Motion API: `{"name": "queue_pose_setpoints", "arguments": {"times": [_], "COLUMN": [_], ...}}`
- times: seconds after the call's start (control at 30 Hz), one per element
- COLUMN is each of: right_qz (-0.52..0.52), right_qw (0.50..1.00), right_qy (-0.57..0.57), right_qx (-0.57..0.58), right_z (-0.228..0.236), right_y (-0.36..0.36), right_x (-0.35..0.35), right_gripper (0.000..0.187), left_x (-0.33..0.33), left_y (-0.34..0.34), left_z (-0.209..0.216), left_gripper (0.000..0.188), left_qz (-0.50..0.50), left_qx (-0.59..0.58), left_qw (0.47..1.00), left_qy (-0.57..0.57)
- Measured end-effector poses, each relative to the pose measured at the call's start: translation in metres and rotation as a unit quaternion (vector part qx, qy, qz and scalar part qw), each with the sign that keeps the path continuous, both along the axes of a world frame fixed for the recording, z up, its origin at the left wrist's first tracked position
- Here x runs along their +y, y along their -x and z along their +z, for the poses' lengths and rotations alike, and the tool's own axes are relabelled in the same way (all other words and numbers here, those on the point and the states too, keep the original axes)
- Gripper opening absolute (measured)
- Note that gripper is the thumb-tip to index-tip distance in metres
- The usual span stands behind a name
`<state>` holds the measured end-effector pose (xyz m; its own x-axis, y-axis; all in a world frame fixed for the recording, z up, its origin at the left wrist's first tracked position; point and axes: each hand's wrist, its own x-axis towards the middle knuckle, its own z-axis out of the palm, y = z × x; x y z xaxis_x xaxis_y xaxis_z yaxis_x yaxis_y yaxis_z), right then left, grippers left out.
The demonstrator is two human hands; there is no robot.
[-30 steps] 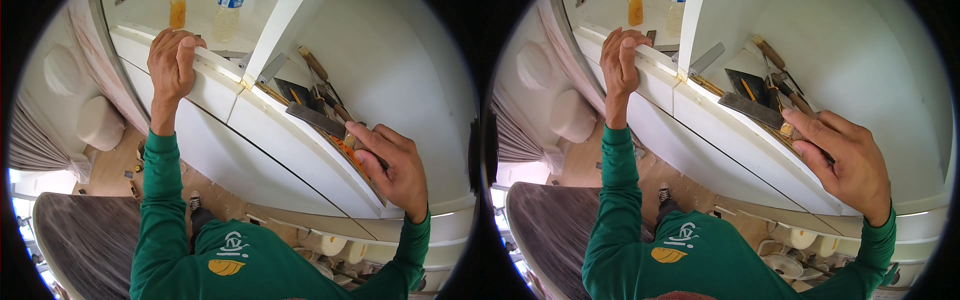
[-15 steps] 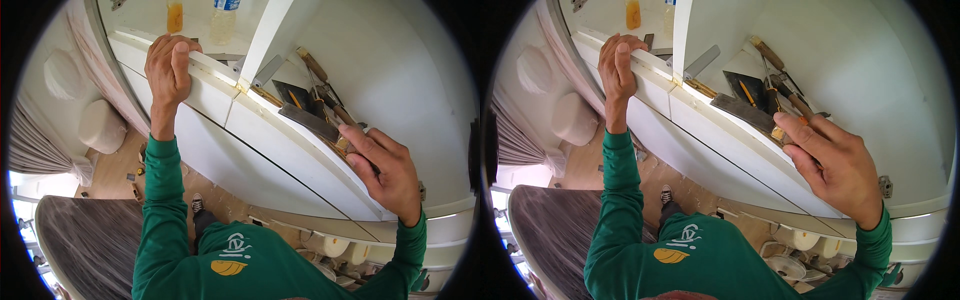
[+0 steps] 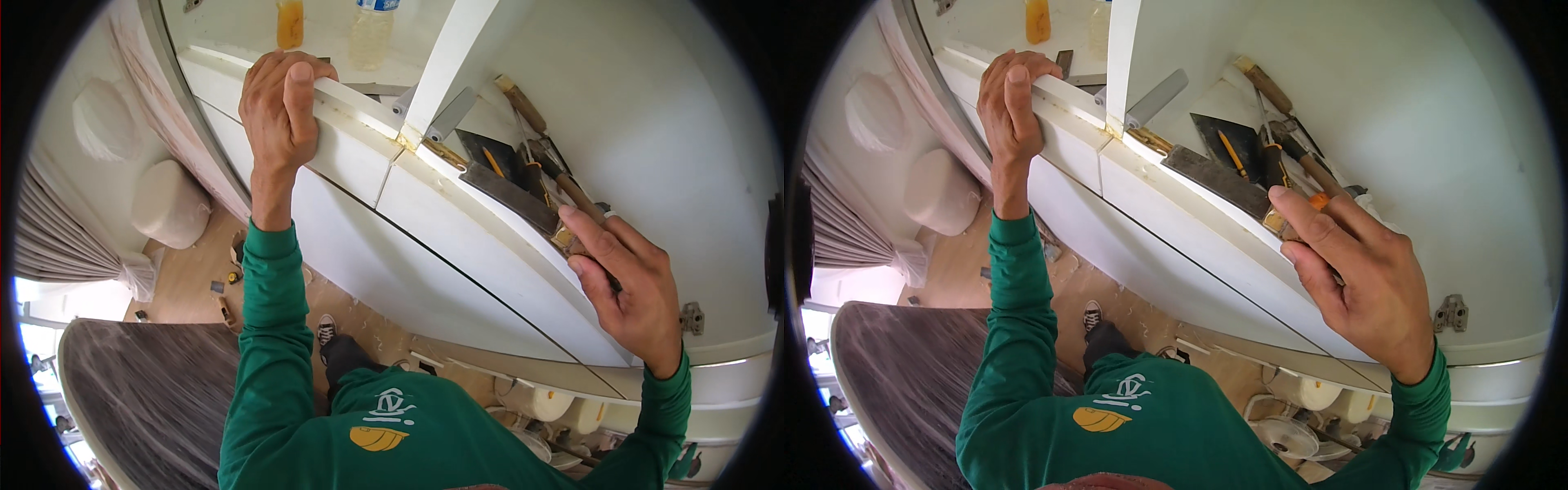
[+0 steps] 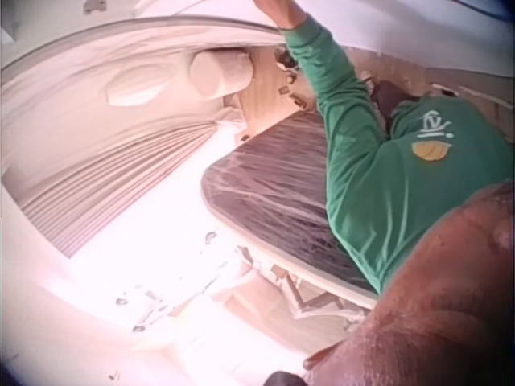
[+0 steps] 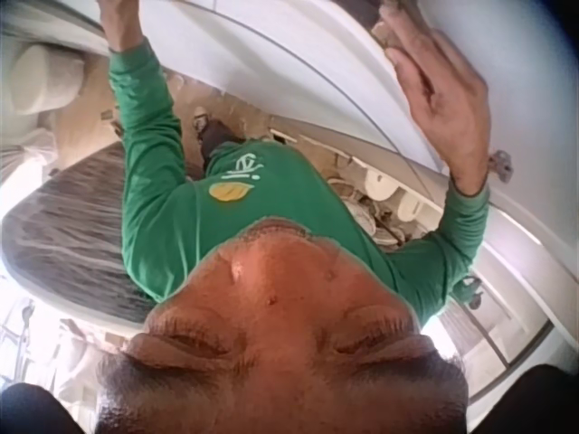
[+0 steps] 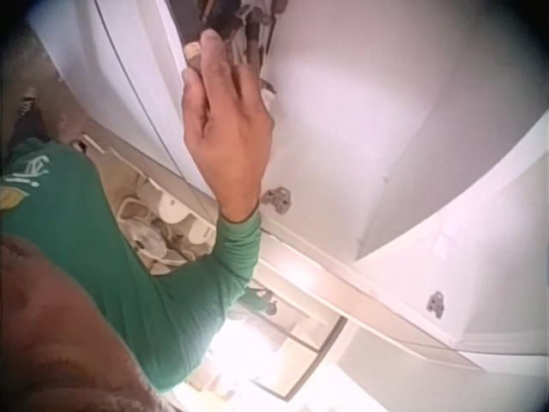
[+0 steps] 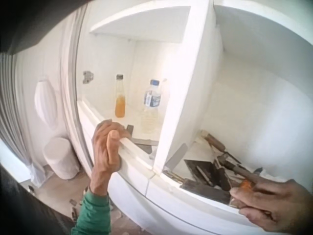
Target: The person uses a hand plane and a scraper tool to smooth the edges of a white cabinet frame. The person works along the top and side edges of the cabinet opening, occasionally reaching into a bag on the floor to retrieve different items.
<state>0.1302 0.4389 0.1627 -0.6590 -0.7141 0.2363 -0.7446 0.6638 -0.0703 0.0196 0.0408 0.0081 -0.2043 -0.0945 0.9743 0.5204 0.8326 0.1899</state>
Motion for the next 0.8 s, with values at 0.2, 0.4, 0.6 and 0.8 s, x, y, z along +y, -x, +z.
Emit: {"name": "queue_pose_setpoints", "arguments": {"times": [0.2,0.4,0.6,0.8], "right_qz": [-0.005,-0.013,-0.005,0.011], "right_qw": [1.000,1.000,0.999,0.998], "right_qy": [0.015,0.019,0.025,0.039], "right_qx": [0.005,-0.001,0.019,0.044], "right_z": [-0.008,-0.012,-0.018,-0.027], "right_y": [-0.003,-0.005,-0.004,0.003], "right_x": [-0.004,-0.007,-0.008,-0.013], "right_gripper": [0.053,0.054,0.055,0.052], "left_x": [0.001,0.000,0.001,0.004], "left_y": [-0.004,0.003,0.004,-0.005], "left_z": [-0.001,-0.004,-0.006,-0.003], "left_gripper": [0.067,0.060,0.061,0.066], "left_qz": [0.027,0.004,0.005,0.024], "left_qx": [-0.038,0.015,0.020,-0.045], "left_qw": [0.999,1.000,1.000,0.998], "left_qy": [0.010,-0.008,-0.015,-0.022]}}
